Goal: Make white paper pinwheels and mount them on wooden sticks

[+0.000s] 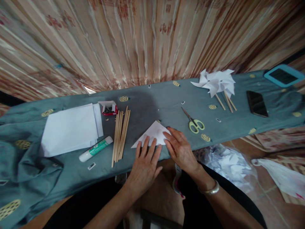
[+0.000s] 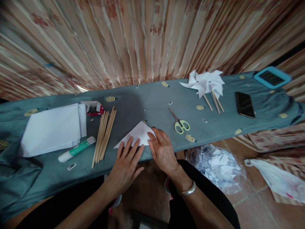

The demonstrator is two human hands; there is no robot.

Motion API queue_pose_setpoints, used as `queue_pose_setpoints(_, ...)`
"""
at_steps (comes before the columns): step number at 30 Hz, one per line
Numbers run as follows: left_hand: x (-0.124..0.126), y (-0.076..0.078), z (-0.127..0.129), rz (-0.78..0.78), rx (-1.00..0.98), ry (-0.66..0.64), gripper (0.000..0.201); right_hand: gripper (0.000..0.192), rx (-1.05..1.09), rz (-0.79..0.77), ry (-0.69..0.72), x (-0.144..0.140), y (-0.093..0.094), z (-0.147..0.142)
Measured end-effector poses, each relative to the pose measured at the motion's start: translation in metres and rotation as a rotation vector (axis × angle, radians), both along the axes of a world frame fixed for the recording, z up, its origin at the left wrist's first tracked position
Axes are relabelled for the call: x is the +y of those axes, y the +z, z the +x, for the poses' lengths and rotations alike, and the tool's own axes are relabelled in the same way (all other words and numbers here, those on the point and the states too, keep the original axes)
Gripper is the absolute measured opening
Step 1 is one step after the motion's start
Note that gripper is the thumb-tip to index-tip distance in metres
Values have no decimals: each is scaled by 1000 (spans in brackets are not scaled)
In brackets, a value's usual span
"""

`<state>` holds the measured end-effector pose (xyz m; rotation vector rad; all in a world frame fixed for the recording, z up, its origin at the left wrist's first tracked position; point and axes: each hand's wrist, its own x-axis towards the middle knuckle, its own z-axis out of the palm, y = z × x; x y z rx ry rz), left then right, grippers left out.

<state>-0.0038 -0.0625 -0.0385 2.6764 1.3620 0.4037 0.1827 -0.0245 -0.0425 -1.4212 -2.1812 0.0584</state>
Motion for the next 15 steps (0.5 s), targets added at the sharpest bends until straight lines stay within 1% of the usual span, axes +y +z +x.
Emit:
queue_pose_setpoints(7, 2, 0, -1, -7, 15, -1, 68, 31, -41, 11, -3, -2, 0, 1)
queue_pose_setpoints(15, 3, 0, 0, 22, 36, -2, 70, 32, -37, -13, -29, -2, -3, -1)
